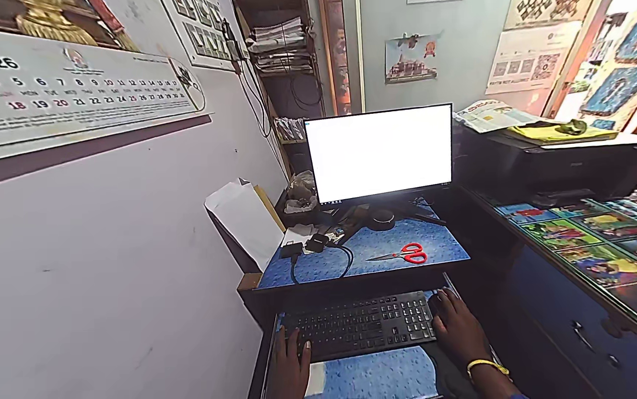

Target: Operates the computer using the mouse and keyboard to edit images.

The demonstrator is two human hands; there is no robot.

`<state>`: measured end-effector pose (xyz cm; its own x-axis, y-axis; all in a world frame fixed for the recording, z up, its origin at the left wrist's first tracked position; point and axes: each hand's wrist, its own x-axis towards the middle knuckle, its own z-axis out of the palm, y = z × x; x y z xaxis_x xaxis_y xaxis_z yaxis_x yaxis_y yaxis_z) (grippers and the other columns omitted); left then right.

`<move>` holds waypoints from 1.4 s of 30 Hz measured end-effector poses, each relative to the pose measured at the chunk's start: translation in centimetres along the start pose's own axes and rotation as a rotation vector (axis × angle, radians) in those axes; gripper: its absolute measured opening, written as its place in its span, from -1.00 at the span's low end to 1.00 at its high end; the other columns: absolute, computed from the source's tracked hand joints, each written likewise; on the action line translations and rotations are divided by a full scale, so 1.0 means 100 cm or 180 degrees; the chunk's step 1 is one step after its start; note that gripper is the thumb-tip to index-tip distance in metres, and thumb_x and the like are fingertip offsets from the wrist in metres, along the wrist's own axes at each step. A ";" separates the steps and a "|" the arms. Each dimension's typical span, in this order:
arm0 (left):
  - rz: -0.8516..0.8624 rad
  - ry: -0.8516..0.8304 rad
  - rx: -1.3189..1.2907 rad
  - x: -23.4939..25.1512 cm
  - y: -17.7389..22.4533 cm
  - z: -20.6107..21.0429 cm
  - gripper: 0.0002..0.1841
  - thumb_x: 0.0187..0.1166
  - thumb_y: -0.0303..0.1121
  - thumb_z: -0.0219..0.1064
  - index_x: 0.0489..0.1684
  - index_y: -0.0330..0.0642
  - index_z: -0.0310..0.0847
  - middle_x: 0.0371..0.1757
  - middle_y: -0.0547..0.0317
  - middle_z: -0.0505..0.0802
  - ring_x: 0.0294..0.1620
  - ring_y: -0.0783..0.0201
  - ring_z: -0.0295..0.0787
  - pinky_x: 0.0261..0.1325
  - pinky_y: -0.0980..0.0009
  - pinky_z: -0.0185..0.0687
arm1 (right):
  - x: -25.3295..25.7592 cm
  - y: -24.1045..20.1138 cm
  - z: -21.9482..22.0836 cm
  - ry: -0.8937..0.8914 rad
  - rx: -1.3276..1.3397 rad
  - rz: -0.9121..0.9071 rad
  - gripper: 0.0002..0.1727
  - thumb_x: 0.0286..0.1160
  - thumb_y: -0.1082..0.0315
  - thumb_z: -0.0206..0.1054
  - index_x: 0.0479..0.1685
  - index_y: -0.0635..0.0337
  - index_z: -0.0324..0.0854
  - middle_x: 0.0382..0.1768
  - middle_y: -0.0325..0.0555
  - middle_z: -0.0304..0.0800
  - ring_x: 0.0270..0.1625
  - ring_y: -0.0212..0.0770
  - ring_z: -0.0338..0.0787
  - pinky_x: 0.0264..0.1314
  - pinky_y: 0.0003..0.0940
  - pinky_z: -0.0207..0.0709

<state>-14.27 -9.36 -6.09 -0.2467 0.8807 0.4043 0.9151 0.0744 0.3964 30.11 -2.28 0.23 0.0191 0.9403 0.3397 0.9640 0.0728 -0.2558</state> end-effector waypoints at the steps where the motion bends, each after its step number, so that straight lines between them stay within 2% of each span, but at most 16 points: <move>1: 0.0006 0.0014 -0.0010 0.000 0.000 0.000 -0.32 0.71 0.13 -0.08 0.55 -0.20 0.53 0.79 -0.38 0.27 0.74 -0.32 0.29 0.68 -0.12 0.31 | 0.000 0.000 0.000 -0.0010 -0.0053 -0.0038 -0.32 0.43 0.01 0.15 0.61 0.00 0.53 0.63 -0.11 0.54 0.59 0.04 0.57 0.56 0.03 0.49; 3: -0.0003 0.0027 0.0000 0.000 0.000 0.001 -0.31 0.71 0.15 -0.10 0.56 -0.19 0.53 0.79 -0.37 0.27 0.73 -0.31 0.30 0.67 -0.12 0.31 | 0.001 0.003 0.005 0.0077 -0.0139 -0.0136 -0.40 0.45 0.00 0.09 0.46 -0.01 0.65 0.52 -0.17 0.66 0.51 0.03 0.64 0.49 0.02 0.54; 5: -0.0018 0.0024 0.0020 0.000 0.001 -0.001 -0.31 0.70 0.15 -0.10 0.56 -0.18 0.53 0.78 -0.36 0.28 0.73 -0.30 0.31 0.67 -0.11 0.33 | 0.001 0.003 0.007 0.0134 -0.0133 -0.0184 -0.43 0.44 0.02 0.12 0.41 -0.04 0.71 0.51 -0.16 0.67 0.51 0.04 0.64 0.49 0.03 0.54; 8: -0.0004 0.0047 0.0012 0.000 0.002 -0.001 -0.30 0.70 0.14 -0.10 0.55 -0.21 0.53 0.77 -0.38 0.28 0.72 -0.31 0.33 0.66 -0.11 0.33 | 0.001 0.004 0.009 0.0194 -0.0121 -0.0220 -0.46 0.42 0.04 0.14 0.36 -0.11 0.74 0.52 -0.10 0.64 0.53 0.01 0.63 0.51 0.01 0.53; 14: -0.0011 0.0079 0.0031 -0.001 0.003 0.000 -0.31 0.71 0.14 -0.10 0.57 -0.19 0.52 0.77 -0.37 0.29 0.72 -0.31 0.33 0.66 -0.12 0.33 | 0.001 0.006 0.011 0.0314 -0.0058 -0.0284 -0.46 0.42 0.04 0.10 0.33 -0.09 0.76 0.50 -0.07 0.65 0.51 0.01 0.64 0.47 0.02 0.56; 17: 0.0008 0.0092 0.0046 -0.001 0.003 -0.001 -0.30 0.71 0.15 -0.12 0.57 -0.18 0.52 0.77 -0.38 0.30 0.73 -0.32 0.31 0.66 -0.14 0.32 | 0.002 0.010 0.016 0.0438 -0.0031 -0.0349 -0.49 0.40 0.06 0.16 0.29 -0.06 0.78 0.47 -0.01 0.68 0.46 0.07 0.69 0.41 0.06 0.60; 29: -0.0030 0.0030 0.0066 -0.001 0.004 -0.002 -0.31 0.71 0.13 -0.12 0.58 -0.19 0.51 0.79 -0.38 0.26 0.74 -0.31 0.30 0.66 -0.14 0.32 | 0.002 0.010 0.017 0.0429 -0.0035 -0.0235 -0.49 0.40 0.07 0.15 0.28 -0.03 0.78 0.45 0.02 0.69 0.49 0.09 0.66 0.46 0.07 0.57; 38: -0.0014 0.0085 0.0054 0.000 0.004 0.000 -0.30 0.71 0.16 -0.12 0.58 -0.18 0.52 0.78 -0.37 0.28 0.73 -0.30 0.32 0.64 -0.14 0.34 | 0.003 0.009 0.017 0.0501 -0.0087 -0.0237 -0.49 0.39 0.07 0.14 0.27 -0.05 0.78 0.40 -0.01 0.72 0.44 0.07 0.70 0.38 0.06 0.61; 42: -0.0044 0.0059 0.0038 -0.001 0.003 -0.001 -0.30 0.71 0.17 -0.12 0.59 -0.17 0.51 0.79 -0.36 0.27 0.73 -0.30 0.32 0.63 -0.14 0.36 | 0.003 0.007 0.013 0.0418 -0.0034 -0.0075 -0.43 0.35 0.05 0.19 0.37 0.03 0.70 0.46 0.05 0.67 0.49 0.11 0.66 0.44 0.09 0.58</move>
<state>-13.97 -9.45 -5.94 -0.2653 0.8707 0.4142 0.9152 0.0922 0.3923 30.42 -1.51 -0.96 0.0302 0.8868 0.4612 0.9674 0.0902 -0.2368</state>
